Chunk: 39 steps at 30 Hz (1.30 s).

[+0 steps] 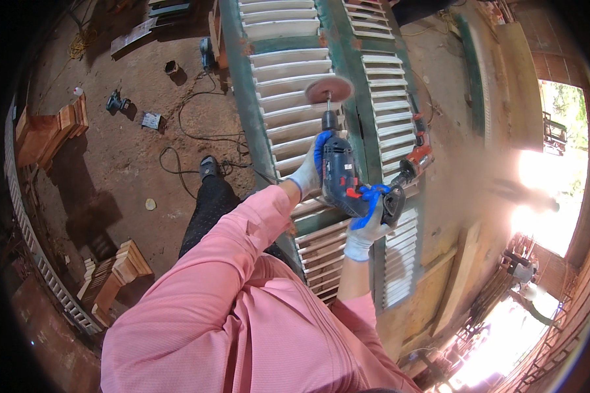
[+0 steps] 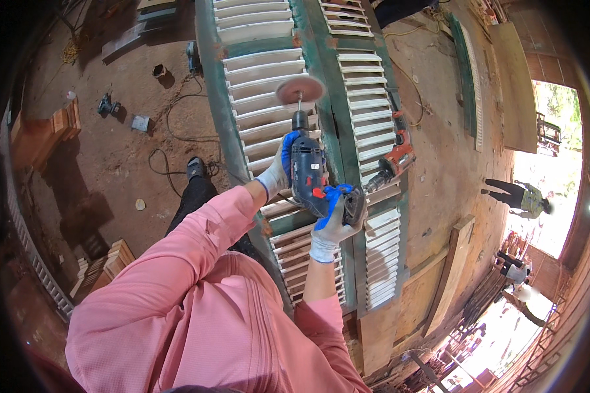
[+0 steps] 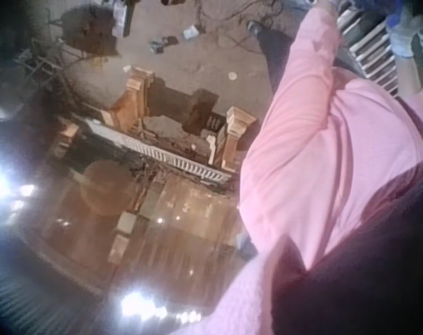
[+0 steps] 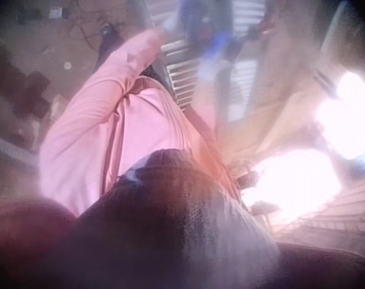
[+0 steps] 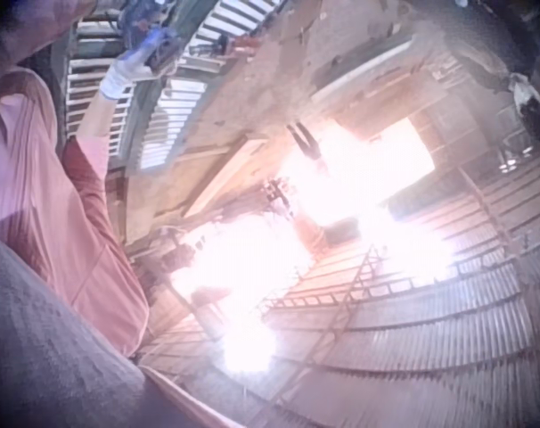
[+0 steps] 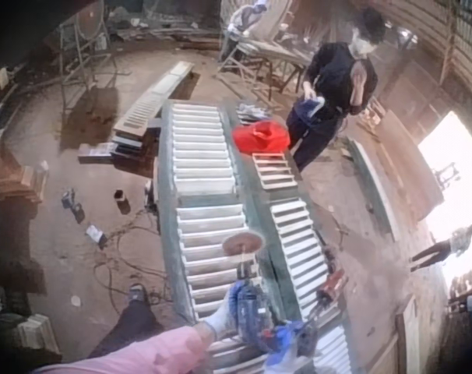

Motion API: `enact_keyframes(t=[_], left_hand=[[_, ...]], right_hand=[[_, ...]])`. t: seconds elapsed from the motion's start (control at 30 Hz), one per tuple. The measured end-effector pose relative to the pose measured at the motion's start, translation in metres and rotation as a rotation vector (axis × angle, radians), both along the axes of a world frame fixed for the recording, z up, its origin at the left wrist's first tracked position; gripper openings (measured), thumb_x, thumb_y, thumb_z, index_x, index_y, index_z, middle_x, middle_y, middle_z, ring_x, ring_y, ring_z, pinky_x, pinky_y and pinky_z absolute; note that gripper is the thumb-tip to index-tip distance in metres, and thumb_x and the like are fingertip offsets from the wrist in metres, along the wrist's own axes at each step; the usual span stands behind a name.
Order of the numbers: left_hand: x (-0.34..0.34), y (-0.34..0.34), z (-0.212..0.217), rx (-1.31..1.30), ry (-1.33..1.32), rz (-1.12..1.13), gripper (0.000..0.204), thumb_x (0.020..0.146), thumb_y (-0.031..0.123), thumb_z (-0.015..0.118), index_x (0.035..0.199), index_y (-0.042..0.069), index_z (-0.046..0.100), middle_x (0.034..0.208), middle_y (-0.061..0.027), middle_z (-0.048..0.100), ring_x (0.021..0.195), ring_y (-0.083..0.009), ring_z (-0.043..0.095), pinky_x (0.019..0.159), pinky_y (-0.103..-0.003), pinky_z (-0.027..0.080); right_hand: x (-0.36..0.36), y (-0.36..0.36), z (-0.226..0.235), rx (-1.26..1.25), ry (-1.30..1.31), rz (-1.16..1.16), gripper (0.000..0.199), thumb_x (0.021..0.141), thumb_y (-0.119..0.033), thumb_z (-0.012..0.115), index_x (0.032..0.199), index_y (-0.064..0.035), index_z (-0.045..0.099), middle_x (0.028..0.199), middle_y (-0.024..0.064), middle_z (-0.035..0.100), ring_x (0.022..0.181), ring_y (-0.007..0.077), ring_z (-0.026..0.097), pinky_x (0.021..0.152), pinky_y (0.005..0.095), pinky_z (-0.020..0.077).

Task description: The person uses a handheld power sander to smooth the surface of a wooden slatted panel. They move the tool back and forth across the slats, generating sawdust.

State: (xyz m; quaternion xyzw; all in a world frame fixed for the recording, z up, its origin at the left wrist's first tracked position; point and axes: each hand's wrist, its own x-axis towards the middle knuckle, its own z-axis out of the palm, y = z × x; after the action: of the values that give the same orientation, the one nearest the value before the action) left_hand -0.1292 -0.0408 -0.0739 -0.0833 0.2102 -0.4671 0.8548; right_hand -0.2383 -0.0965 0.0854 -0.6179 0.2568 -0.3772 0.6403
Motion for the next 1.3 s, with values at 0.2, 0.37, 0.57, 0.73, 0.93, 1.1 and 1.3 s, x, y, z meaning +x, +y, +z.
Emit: enact_keyframes(t=[0.2,0.37,0.57,0.73,0.93,1.1,1.3], left_hand=[[-0.010,0.033,0.029,0.061,0.032,0.034,0.052,0.087,0.059,0.057,0.102,0.010,0.067,0.095,-0.0152,0.070,0.087,-0.0328,0.068,0.083,-0.051,0.057],[-0.018,0.058,0.053,0.178,0.101,0.016,0.059,0.084,0.067,0.053,0.101,0.012,0.067,0.091,-0.0119,0.069,0.081,-0.0312,0.069,0.081,-0.055,0.057],[-0.029,0.069,0.052,0.035,0.056,0.122,0.055,0.086,0.061,0.058,0.105,0.010,0.068,0.099,-0.0153,0.071,0.090,-0.0337,0.069,0.084,-0.050,0.057],[-0.031,0.067,0.064,0.110,0.068,0.184,0.065,0.084,0.072,0.048,0.104,0.013,0.066,0.093,-0.0125,0.069,0.084,-0.0333,0.069,0.083,-0.056,0.057],[-0.015,0.065,0.093,0.100,0.061,0.204,0.055,0.088,0.064,0.047,0.098,0.013,0.065,0.088,-0.0130,0.068,0.081,-0.0330,0.068,0.082,-0.053,0.057],[-0.017,0.057,0.095,0.150,0.109,0.257,0.052,0.089,0.062,0.047,0.094,0.014,0.064,0.084,-0.0108,0.067,0.079,-0.0303,0.067,0.079,-0.049,0.057],[-0.018,0.047,0.085,0.114,0.090,0.252,0.054,0.089,0.061,0.046,0.098,0.012,0.066,0.093,-0.0132,0.069,0.087,-0.0338,0.068,0.088,-0.054,0.054]], right_hand=[[-0.009,0.006,-0.013,-0.050,0.051,0.054,0.033,0.085,0.001,0.067,0.117,0.0075,0.059,0.105,0.0140,0.066,0.086,0.0242,0.067,0.076,0.0383,0.0594],[-0.008,0.020,-0.006,0.010,0.077,0.104,0.033,0.085,0.000,0.068,0.116,0.0066,0.061,0.105,0.0134,0.067,0.090,0.0218,0.066,0.077,0.0369,0.0591],[-0.002,0.021,0.008,0.032,0.075,0.206,0.032,0.085,0.000,0.069,0.116,0.0053,0.063,0.103,0.0105,0.068,0.086,0.0175,0.066,0.075,0.0317,0.0574],[0.020,0.030,0.043,0.043,0.137,0.213,0.030,0.086,0.000,0.069,0.115,0.0043,0.064,0.099,0.0083,0.068,0.080,0.0143,0.065,0.074,0.0289,0.0550],[0.042,0.019,0.068,0.057,0.102,0.242,0.031,0.084,0.001,0.069,0.115,0.0046,0.063,0.094,0.0084,0.068,0.071,0.0158,0.066,0.064,0.0297,0.0586],[0.067,0.034,0.088,-0.022,0.170,0.259,0.017,0.085,-0.004,0.068,0.099,0.0054,0.064,0.081,0.0079,0.063,0.064,0.0165,0.061,0.060,0.0311,0.0564],[0.072,0.017,0.093,-0.033,0.210,0.290,0.017,0.086,-0.005,0.068,0.098,0.0059,0.064,0.077,0.0080,0.062,0.063,0.0154,0.060,0.061,0.0311,0.0542]])
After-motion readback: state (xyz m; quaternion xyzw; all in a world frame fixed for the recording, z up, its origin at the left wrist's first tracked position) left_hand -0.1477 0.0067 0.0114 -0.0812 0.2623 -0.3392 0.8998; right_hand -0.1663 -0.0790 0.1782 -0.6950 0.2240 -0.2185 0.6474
